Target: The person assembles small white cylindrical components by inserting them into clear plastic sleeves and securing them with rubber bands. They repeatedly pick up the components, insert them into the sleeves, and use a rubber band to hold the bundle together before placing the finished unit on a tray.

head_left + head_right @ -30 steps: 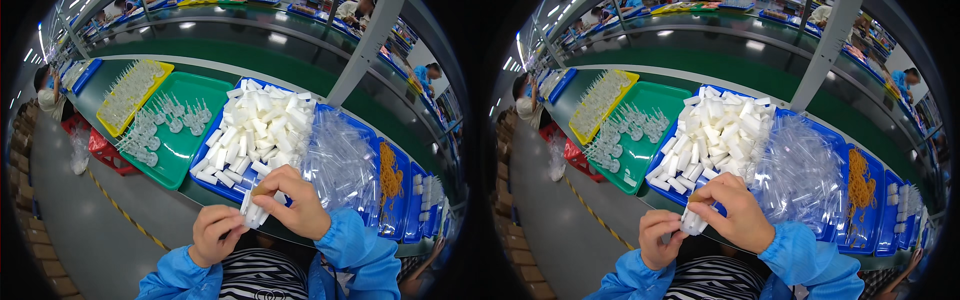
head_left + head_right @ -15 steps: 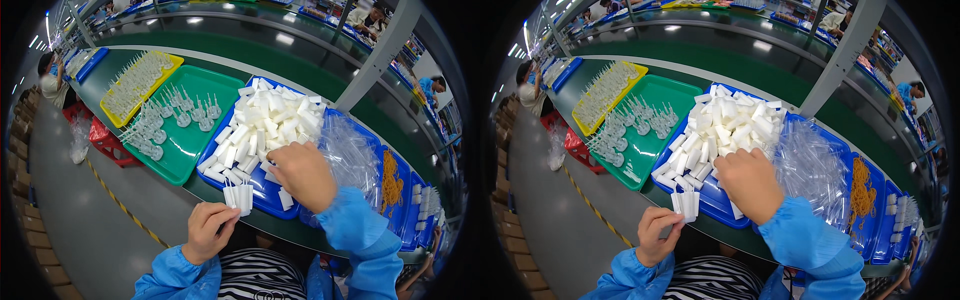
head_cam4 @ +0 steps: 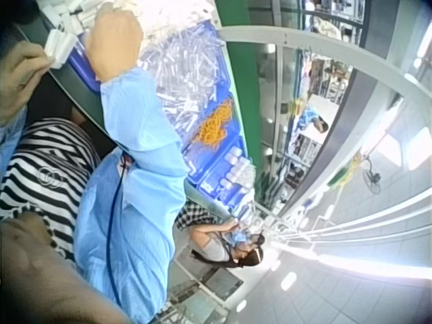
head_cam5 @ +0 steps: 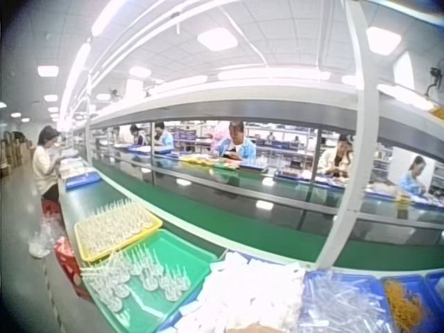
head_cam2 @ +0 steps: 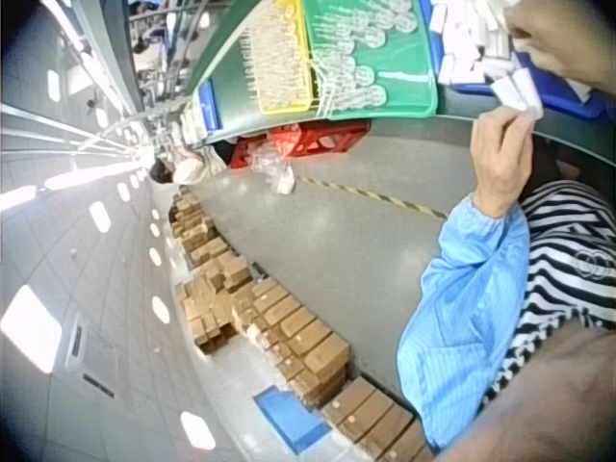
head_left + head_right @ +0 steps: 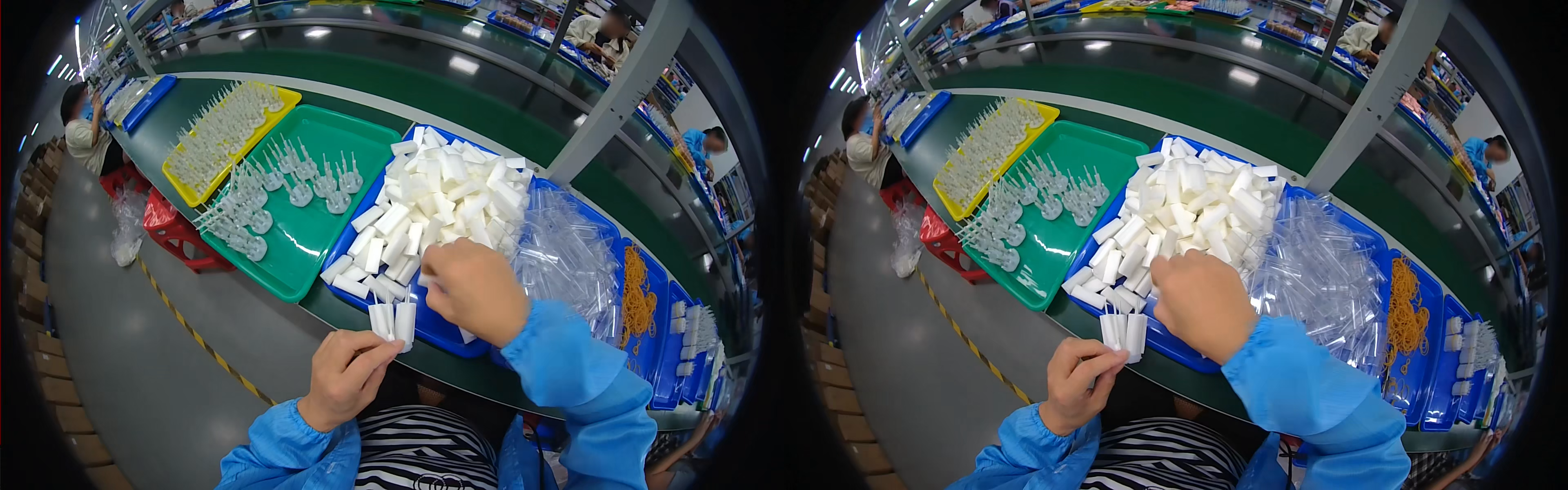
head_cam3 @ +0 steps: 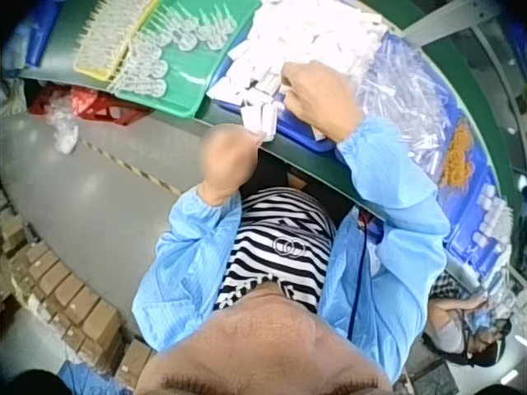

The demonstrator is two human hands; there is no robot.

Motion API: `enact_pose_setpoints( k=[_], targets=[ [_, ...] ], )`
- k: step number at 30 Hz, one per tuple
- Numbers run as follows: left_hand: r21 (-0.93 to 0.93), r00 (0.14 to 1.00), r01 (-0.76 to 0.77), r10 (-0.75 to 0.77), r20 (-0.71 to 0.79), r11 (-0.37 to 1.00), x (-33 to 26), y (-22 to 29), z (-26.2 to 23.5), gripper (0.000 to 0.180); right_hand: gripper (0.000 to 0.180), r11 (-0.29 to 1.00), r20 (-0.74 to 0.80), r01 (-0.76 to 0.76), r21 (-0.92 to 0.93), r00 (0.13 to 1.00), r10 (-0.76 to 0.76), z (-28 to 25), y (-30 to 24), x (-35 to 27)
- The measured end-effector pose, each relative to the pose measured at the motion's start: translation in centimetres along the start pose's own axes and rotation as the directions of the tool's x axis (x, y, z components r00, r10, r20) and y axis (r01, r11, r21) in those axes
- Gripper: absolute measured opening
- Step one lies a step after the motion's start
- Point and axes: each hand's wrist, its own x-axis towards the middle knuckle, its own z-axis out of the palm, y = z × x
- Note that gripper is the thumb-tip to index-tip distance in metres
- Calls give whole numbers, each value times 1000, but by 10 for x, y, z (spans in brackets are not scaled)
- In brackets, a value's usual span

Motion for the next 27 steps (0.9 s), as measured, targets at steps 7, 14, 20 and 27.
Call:
enact_pose_setpoints(
  k=[7,14,20,27],
  targets=[
    [15,977,-148,144,157,989,10,21,-13,36,26,527,-15,-213,822,919,394,-21,-15,-10],
    [7,946,-236,228,229,972,17,22,-12,38,21,606,74,-262,751,946,317,-29,-20,-40],
    [15,929,-284,272,251,959,22,29,-8,38,23,926,-134,-45,375,986,102,-45,-15,-56],
    [21,886,-387,366,286,922,30,45,-4,36,25,799,-176,-99,593,953,248,-46,-12,-81]
  ],
)
